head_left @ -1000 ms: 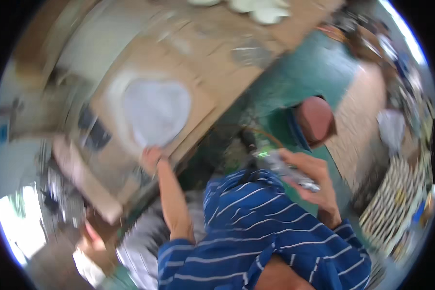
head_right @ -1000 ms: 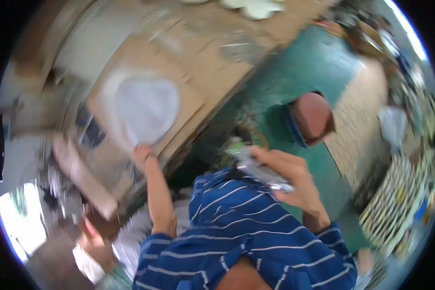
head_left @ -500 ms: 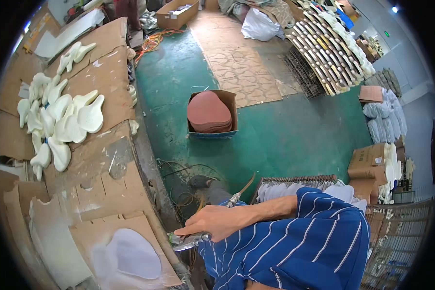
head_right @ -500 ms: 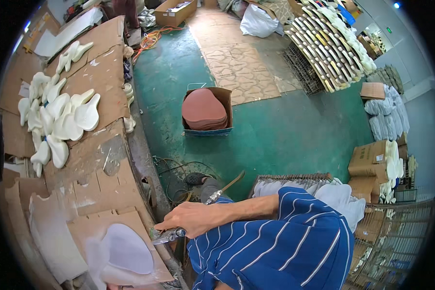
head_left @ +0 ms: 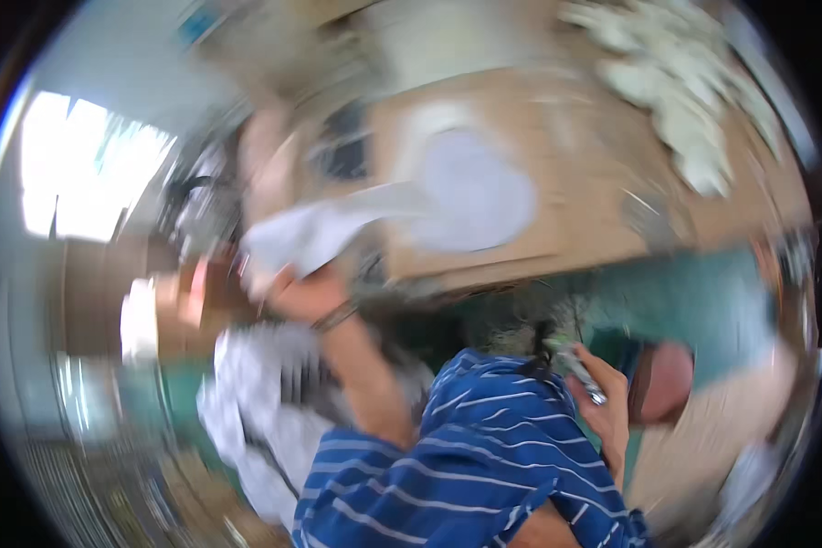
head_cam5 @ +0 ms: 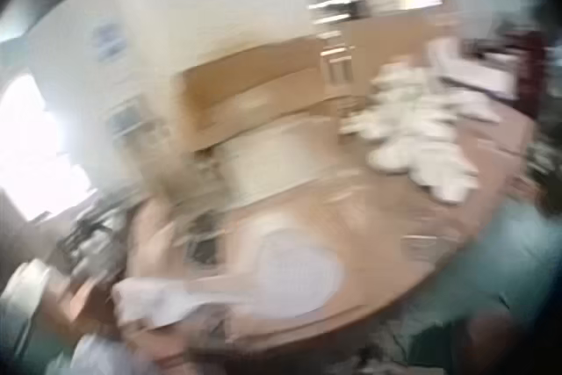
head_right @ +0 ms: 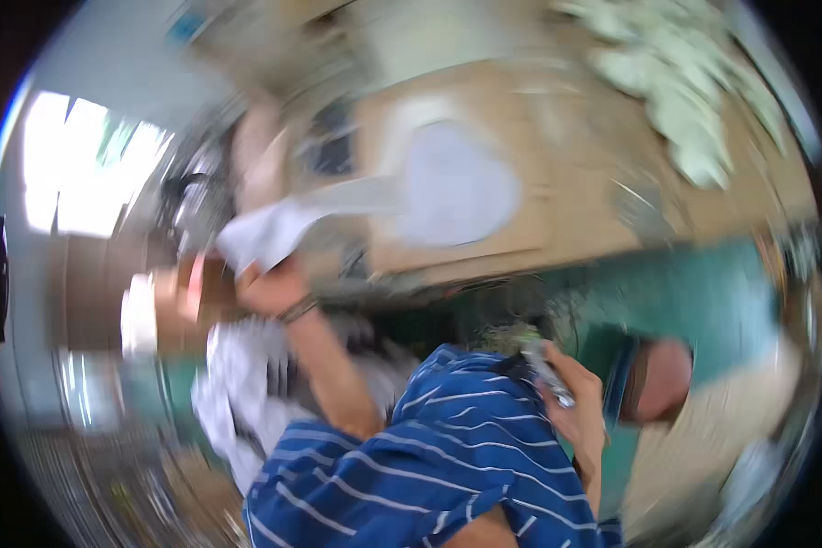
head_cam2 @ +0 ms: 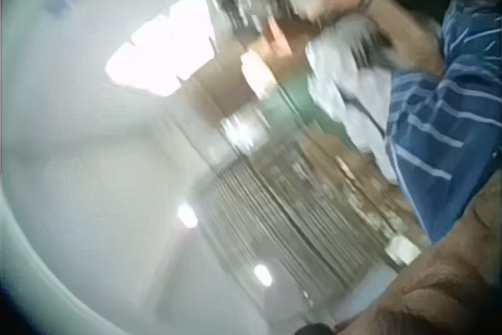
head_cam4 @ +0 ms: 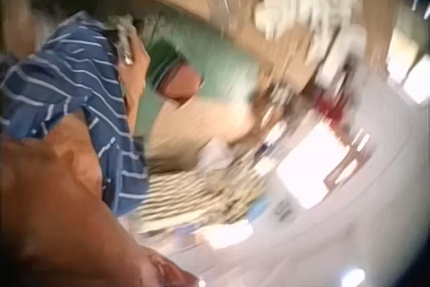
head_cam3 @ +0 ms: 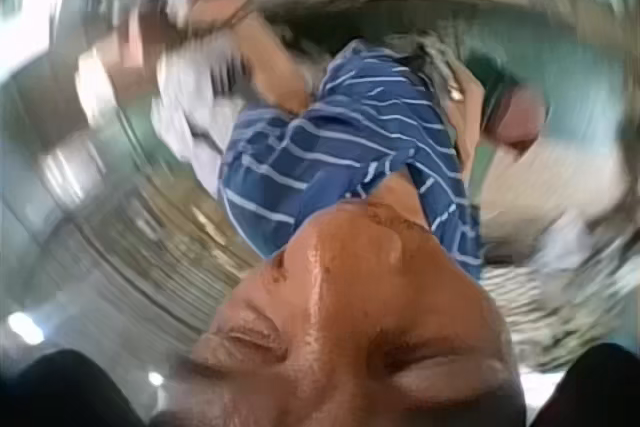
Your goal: Applying spray adhesive to foam pads and stacking them on a rack.
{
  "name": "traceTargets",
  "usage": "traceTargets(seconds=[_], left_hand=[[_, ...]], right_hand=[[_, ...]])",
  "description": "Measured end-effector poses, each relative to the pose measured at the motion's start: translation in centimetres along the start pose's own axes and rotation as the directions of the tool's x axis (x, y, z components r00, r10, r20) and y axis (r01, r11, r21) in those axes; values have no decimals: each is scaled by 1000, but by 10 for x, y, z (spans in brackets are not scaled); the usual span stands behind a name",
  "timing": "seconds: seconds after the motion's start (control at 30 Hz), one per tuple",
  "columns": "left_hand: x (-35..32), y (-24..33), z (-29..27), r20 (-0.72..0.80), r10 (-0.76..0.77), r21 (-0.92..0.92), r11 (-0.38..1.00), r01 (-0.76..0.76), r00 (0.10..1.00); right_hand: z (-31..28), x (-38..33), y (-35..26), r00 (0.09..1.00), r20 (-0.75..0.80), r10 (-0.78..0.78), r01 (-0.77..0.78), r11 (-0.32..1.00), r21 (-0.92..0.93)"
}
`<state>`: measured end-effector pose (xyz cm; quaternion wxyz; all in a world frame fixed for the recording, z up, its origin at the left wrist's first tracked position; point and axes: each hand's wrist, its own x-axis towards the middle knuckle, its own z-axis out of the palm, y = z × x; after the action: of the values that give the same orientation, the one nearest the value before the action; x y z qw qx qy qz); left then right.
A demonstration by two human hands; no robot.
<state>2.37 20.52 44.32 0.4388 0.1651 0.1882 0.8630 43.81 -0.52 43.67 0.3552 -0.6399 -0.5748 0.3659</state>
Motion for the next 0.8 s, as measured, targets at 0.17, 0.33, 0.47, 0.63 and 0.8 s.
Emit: traceTargets(seconds=[0.17, 0.33, 0.47, 0.63, 0.8], left_hand=[[-44, 84, -27, -139, 99, -147, 982, -120, 985], [-84, 109, -44, -325, 478, -50, 853, -519, 816], [-80, 191, -55, -209, 676, 53, 729, -682, 707], [-161, 211, -95, -236, 881, 132, 447, -885, 410], [-237, 145, -203, -704, 659, 122, 480, -868, 265]], right_hand=[[12, 15, 0, 941, 316, 122, -102, 992, -79], [-14, 121, 40, 793, 607, -45, 120, 989, -83], [37, 141, 24, 709, 697, -111, 269, 956, -121], [72, 149, -9, 615, 771, -166, 361, 928, -89], [97, 144, -37, 485, 873, -57, 412, 895, -170]])
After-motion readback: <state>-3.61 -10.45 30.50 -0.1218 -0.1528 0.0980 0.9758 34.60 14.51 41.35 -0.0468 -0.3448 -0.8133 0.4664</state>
